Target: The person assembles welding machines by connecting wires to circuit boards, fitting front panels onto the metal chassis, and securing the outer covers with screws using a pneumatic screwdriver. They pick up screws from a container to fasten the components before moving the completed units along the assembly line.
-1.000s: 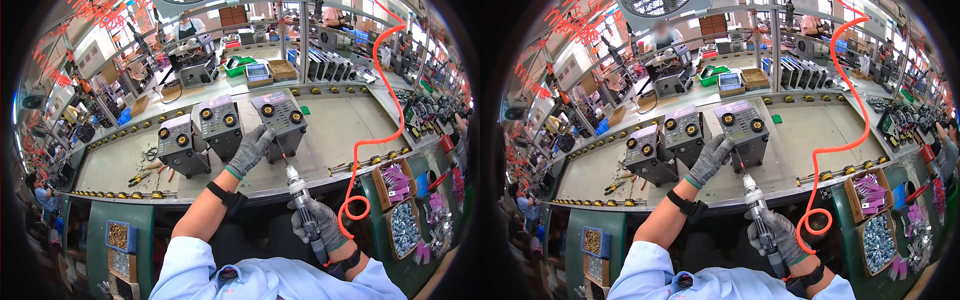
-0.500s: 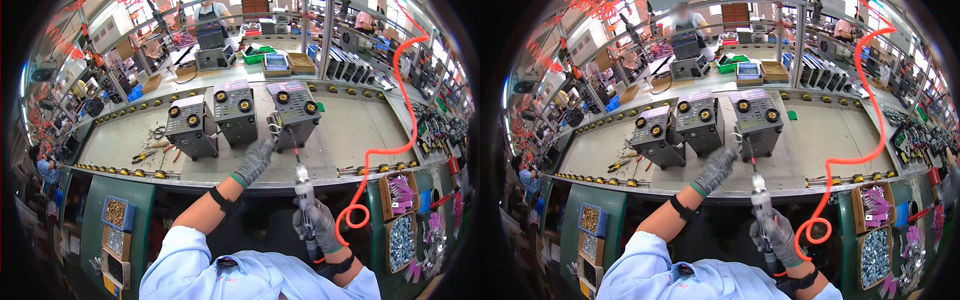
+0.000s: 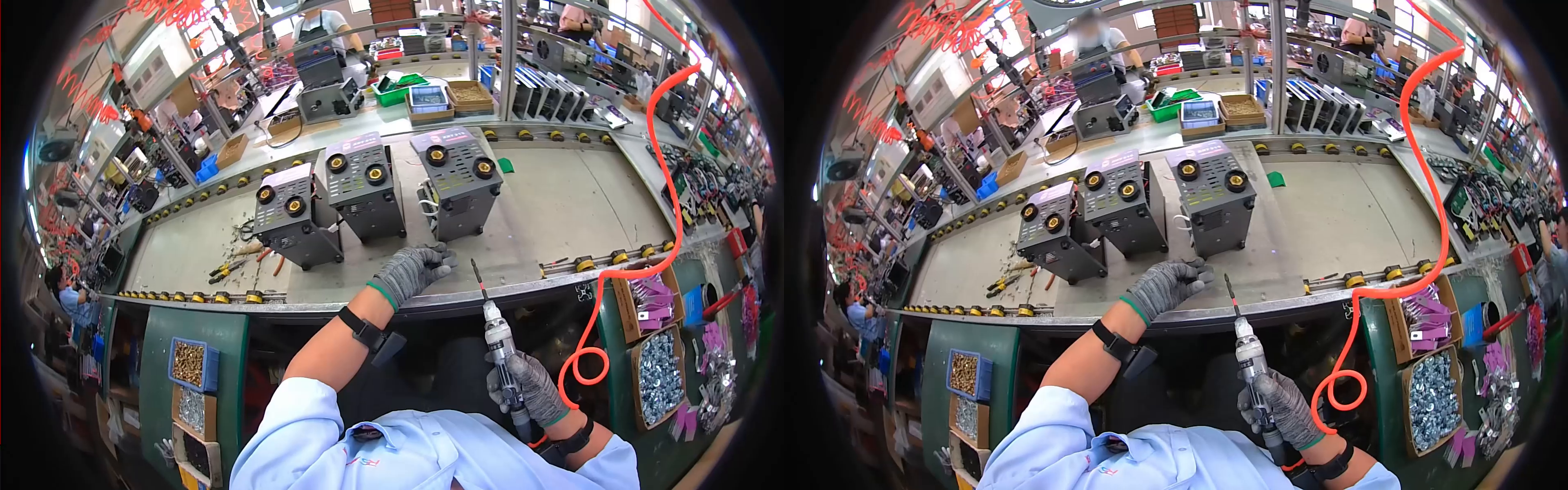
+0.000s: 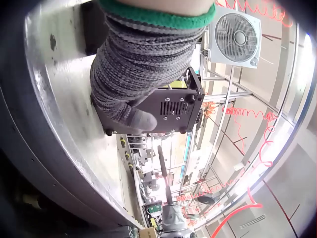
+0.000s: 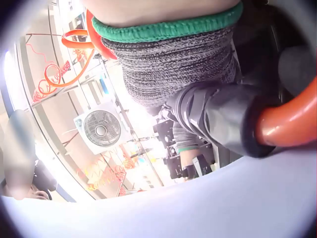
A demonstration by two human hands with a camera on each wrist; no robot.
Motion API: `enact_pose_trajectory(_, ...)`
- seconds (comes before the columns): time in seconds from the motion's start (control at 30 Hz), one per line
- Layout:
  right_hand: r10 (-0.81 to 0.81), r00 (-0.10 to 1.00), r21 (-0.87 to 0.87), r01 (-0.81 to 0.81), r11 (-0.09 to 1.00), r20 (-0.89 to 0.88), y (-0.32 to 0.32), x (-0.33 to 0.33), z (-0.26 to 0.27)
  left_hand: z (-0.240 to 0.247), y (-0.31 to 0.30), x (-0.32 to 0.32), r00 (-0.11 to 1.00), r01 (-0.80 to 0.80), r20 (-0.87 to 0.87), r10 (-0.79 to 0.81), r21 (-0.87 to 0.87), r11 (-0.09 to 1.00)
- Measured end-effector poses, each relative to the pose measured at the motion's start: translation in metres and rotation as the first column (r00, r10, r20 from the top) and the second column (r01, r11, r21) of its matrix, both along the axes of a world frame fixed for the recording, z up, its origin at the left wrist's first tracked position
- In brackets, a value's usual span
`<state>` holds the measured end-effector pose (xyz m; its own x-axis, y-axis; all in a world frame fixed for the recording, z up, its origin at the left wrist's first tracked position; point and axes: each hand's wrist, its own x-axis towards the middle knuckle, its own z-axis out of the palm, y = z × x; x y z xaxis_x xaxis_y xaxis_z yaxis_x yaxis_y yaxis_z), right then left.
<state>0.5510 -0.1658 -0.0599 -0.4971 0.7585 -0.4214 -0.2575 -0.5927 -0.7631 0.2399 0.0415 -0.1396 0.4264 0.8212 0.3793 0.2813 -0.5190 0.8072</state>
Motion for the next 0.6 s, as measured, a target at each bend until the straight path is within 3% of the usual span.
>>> enact_pose_trajectory(0.03, -0.014, 1.0, 0.006, 0.014, 1.0, -0.015, -0.002, 0.001, 0.001, -0.001, 0.001, 0.007, 1.0, 0.01, -0.003, -0.01, -0.001, 1.0)
enact_pose_trajectory(0.07, -0.03, 0.999, 0.013, 0.03, 0.999, -0.031, -0.004, 0.002, 0.003, 0.027, -0.008, 0.021, 0.913, 0.027, 0.359, 0.195, -0.531, 0.847)
enact_pose_trajectory(0.1, -0.041, 0.999, 0.011, 0.042, 0.999, -0.034, -0.005, 0.004, 0.005, 0.044, -0.011, 0.032, 0.692, 0.254, 0.489, 0.531, -0.854, 0.455)
enact_pose_trajectory(0.3, -0.091, 0.994, -0.016, 0.09, 0.996, -0.062, -0.013, 0.012, 0.005, 0.043, -0.005, 0.054, 0.765, 0.35, 0.518, 0.383, -0.834, 0.427)
enact_pose_trajectory(0.4, -0.102, 0.994, -0.022, 0.101, 0.995, -0.045, -0.017, 0.009, -0.001, 0.049, -0.011, 0.06, 0.788, 0.264, 0.456, 0.414, -0.858, 0.441)
enact_pose_trajectory(0.6, -0.073, 0.997, 0.031, 0.073, 0.997, 0.008, -0.013, 0.009, -0.011, 0.06, -0.018, 0.054, 0.766, 0.325, 0.512, 0.39, -0.831, 0.452)
